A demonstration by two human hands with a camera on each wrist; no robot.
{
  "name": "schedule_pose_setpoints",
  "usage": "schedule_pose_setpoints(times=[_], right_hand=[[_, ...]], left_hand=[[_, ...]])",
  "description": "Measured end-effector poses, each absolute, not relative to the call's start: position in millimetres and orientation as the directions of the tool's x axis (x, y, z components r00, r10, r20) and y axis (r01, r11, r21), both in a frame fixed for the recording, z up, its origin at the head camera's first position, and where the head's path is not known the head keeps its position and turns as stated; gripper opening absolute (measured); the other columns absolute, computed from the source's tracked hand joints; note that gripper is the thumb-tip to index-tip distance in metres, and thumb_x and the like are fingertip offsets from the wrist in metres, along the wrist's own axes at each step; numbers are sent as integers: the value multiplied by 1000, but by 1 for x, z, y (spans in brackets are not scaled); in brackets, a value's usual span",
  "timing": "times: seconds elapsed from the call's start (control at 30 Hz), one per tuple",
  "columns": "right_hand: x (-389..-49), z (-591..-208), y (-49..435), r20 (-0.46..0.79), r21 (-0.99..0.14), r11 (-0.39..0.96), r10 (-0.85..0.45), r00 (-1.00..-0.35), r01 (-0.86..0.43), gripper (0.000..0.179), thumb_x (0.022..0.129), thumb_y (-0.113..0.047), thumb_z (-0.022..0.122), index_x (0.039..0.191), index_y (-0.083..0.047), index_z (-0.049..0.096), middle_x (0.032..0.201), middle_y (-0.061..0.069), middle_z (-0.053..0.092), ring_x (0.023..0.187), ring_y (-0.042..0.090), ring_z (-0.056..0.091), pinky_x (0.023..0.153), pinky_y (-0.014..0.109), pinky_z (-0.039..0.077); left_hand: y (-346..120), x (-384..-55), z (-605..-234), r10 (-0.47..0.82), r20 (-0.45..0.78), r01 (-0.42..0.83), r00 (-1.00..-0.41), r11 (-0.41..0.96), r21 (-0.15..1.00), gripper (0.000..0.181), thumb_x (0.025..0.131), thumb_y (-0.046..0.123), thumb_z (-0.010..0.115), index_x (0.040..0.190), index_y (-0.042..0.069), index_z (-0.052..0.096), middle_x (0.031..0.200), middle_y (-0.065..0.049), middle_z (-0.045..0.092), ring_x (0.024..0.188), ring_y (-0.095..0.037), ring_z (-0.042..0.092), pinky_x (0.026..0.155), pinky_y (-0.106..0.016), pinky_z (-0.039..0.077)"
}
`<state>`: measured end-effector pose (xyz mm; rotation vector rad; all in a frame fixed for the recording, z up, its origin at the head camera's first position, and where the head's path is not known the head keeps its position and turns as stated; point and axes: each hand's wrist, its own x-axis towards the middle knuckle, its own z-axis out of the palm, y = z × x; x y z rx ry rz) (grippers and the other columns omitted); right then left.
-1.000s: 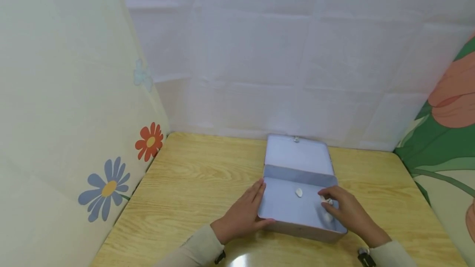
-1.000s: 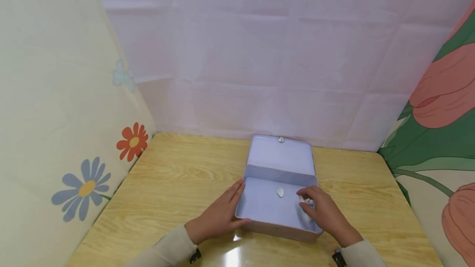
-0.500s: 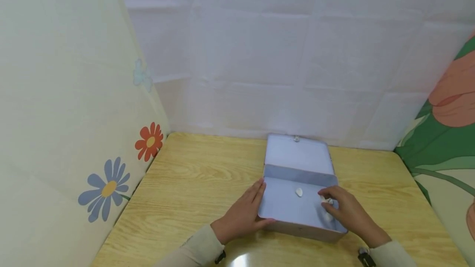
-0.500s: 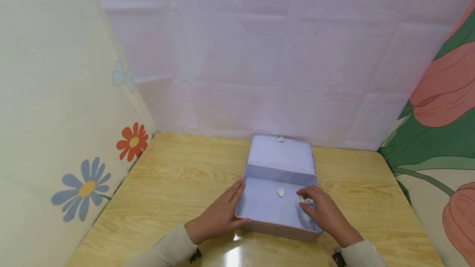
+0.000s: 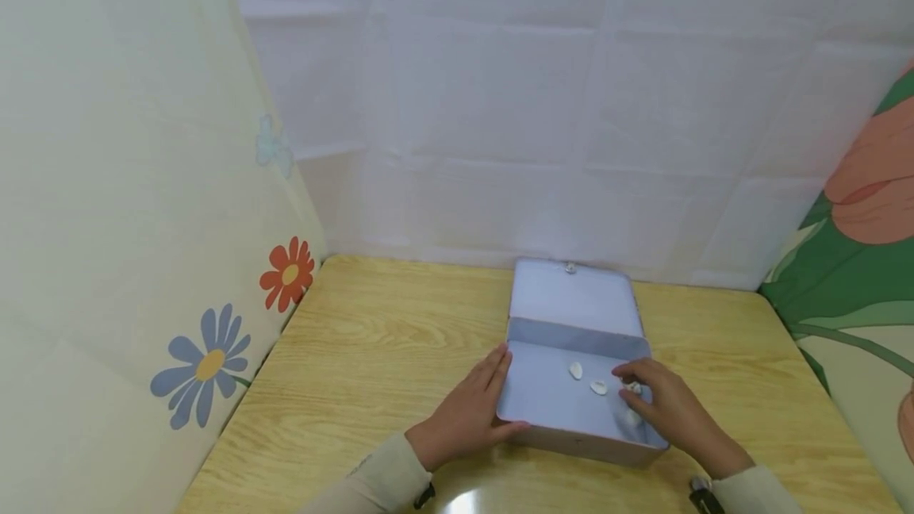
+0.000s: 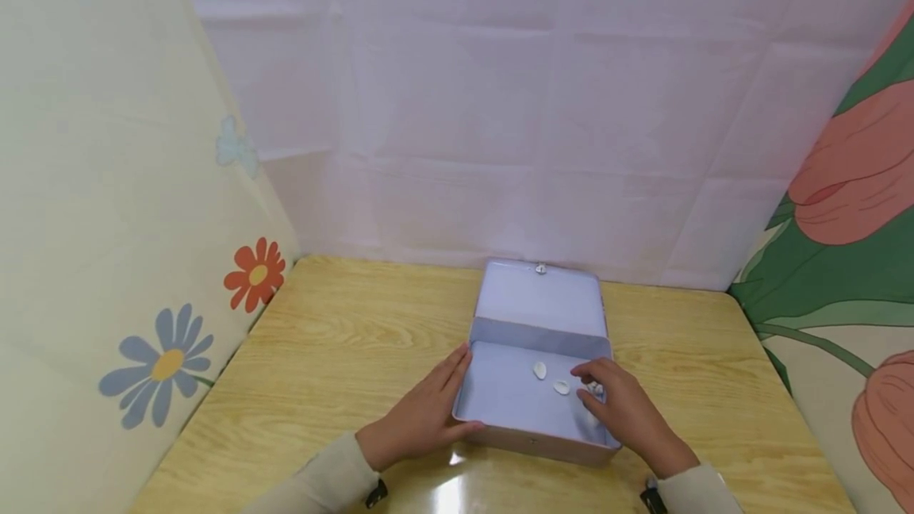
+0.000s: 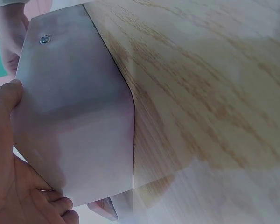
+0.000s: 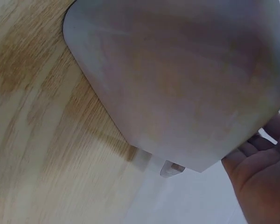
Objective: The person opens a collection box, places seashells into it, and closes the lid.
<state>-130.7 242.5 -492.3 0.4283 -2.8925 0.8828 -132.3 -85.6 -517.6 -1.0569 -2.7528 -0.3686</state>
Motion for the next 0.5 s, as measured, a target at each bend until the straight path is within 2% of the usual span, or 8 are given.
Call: schedule_pose_setpoints(times=[0.27, 0.5], right_hand=[[-123, -488, 268, 331, -464, 812, -212, -920, -354, 30, 86, -5, 73, 116, -7, 66, 107, 5, 66, 97, 23, 64, 81, 46, 54], [-112, -482, 302, 324, -454, 843, -147, -935, -290, 30, 92, -15, 69, 120, -5, 65, 109, 10, 65, 98, 31, 63, 80, 53, 52]], left_hand=[[-86, -131, -515, 634, 258, 680, -729, 711, 179, 100, 91, 67, 47, 151, -8, 19, 159, -22, 14, 146, -31, 17, 116, -39, 23], [-86, -132, -517, 633, 231, 672, -739, 715, 194, 101, 91, 69, 44, 152, -7, 17, 160, -21, 11, 147, -29, 14, 117, -40, 23]])
